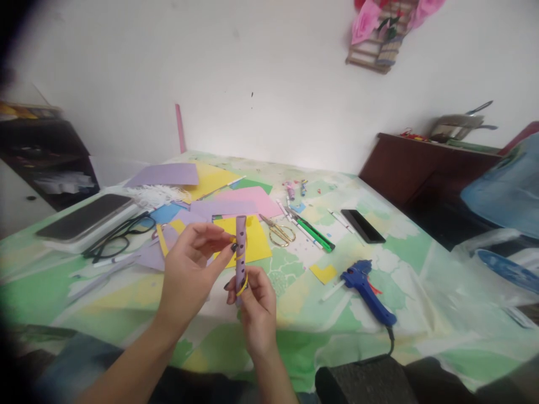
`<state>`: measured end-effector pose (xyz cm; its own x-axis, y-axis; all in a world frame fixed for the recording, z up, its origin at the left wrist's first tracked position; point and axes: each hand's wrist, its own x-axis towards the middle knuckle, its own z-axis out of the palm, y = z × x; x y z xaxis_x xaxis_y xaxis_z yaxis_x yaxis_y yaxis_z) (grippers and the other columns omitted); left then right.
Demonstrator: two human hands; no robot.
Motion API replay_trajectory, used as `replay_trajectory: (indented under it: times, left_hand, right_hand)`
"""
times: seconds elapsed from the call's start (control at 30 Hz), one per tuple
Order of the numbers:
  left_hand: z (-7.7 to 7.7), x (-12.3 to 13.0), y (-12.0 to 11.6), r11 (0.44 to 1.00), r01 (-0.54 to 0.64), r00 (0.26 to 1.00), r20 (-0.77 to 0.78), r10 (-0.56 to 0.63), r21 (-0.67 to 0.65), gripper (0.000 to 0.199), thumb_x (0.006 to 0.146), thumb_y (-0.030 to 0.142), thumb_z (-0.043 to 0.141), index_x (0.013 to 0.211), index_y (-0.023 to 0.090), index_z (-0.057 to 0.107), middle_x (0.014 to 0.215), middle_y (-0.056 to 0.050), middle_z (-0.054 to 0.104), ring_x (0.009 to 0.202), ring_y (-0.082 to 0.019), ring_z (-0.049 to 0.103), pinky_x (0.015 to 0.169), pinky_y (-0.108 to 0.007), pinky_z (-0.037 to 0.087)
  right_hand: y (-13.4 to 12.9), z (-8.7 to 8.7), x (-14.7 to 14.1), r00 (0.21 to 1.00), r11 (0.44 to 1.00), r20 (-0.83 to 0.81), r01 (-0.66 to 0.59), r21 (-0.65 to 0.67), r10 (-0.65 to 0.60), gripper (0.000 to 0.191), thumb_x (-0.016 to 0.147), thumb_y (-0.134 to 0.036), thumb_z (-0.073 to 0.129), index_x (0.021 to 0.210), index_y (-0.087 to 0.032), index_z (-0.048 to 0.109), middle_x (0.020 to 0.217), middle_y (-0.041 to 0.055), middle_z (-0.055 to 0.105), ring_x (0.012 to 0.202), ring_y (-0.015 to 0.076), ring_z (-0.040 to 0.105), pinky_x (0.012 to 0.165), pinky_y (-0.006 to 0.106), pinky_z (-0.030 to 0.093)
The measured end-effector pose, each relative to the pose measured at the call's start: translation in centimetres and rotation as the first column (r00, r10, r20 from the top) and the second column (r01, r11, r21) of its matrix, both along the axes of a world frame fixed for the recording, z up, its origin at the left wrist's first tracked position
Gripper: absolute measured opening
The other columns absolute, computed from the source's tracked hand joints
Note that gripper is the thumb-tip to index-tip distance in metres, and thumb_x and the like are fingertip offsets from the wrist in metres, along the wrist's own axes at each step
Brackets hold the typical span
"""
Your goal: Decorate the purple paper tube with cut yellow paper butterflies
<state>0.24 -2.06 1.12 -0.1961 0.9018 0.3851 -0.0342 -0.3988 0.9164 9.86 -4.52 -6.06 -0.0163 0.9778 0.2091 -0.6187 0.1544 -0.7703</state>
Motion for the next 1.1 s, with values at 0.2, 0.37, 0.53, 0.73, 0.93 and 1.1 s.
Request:
replay_trajectory:
  times: [0.2, 0.37, 0.53, 0.73, 0.93, 1.1]
  left_hand:
    - [0.32, -0.26, -0.07, 0.999, 0.031, 0.999, 0.017, -0.031, -0.01, 0.013, 0.078, 0.02, 0.066, 0.089, 0.018, 0.059, 0.091, -0.005, 0.067, 0.092, -0.018, 0.065, 0.079, -0.028, 0.053]
    - [0.01, -0.46, -0.06, 0.998, -0.047, 0.995, -0.084, 0.049, 0.032, 0.006, 0.079, 0.022, 0.063, 0.085, 0.019, 0.065, 0.091, -0.005, 0.067, 0.086, -0.018, 0.064, 0.076, -0.029, 0.052]
    - [-0.47, -0.27, 0.18, 0.993, -0.069, 0.977, -0.192, 0.086, 0.097, 0.003, 0.078, 0.023, 0.064, 0.079, 0.019, 0.065, 0.091, -0.006, 0.064, 0.088, -0.02, 0.062, 0.072, -0.031, 0.052]
    - [-0.32, -0.1, 0.37, 0.993, -0.075, 0.972, -0.216, 0.094, 0.093, 0.004, 0.076, 0.021, 0.065, 0.079, 0.02, 0.067, 0.092, -0.005, 0.065, 0.091, -0.021, 0.062, 0.07, -0.031, 0.052]
    - [-0.33, -0.06, 0.35, 0.994, -0.062, 0.978, -0.194, 0.078, 0.087, 0.004, 0.076, 0.02, 0.065, 0.079, 0.02, 0.068, 0.093, -0.006, 0.065, 0.091, -0.021, 0.062, 0.068, -0.032, 0.052]
    - [-0.32, -0.12, 0.41, 0.996, -0.053, 0.981, -0.18, 0.065, 0.069, 0.006, 0.075, 0.017, 0.063, 0.079, 0.019, 0.067, 0.091, -0.005, 0.065, 0.089, -0.021, 0.062, 0.069, -0.032, 0.053]
  right_hand:
    - [0.05, 0.19, 0.13, 0.999, 0.999, -0.04, -0.024, -0.024, 0.023, 0.016, 0.08, -0.03, 0.063, 0.091, -0.019, 0.062, 0.074, 0.0019, 0.06, 0.06, 0.0119, 0.047, 0.06, 0.028, 0.034]
    - [0.01, 0.18, 0.26, 0.997, 0.998, -0.059, -0.042, -0.046, 0.04, 0.014, 0.08, -0.028, 0.063, 0.091, -0.019, 0.062, 0.075, 0.0018, 0.06, 0.06, 0.0117, 0.047, 0.059, 0.027, 0.033]
    - [0.0, 0.22, 0.23, 0.997, 0.998, -0.058, -0.048, -0.026, 0.046, 0.012, 0.082, -0.026, 0.061, 0.091, -0.019, 0.062, 0.072, 0.0005, 0.058, 0.06, 0.0108, 0.046, 0.058, 0.026, 0.031]
    - [0.11, 0.23, 0.22, 0.996, 0.998, -0.065, -0.057, -0.009, 0.056, 0.011, 0.082, -0.026, 0.061, 0.09, -0.019, 0.062, 0.071, -0.0003, 0.056, 0.06, 0.0109, 0.046, 0.058, 0.026, 0.031]
    - [0.01, 0.2, 0.21, 0.995, 0.998, -0.071, -0.064, 0.001, 0.064, 0.009, 0.083, -0.025, 0.06, 0.09, -0.019, 0.062, 0.072, -0.0001, 0.056, 0.061, 0.0107, 0.046, 0.059, 0.026, 0.031]
    - [0.09, 0.14, 0.24, 0.996, 0.998, -0.069, -0.062, 0.003, 0.062, 0.01, 0.083, -0.025, 0.059, 0.09, -0.018, 0.062, 0.072, -0.0002, 0.057, 0.061, 0.0104, 0.047, 0.059, 0.026, 0.032]
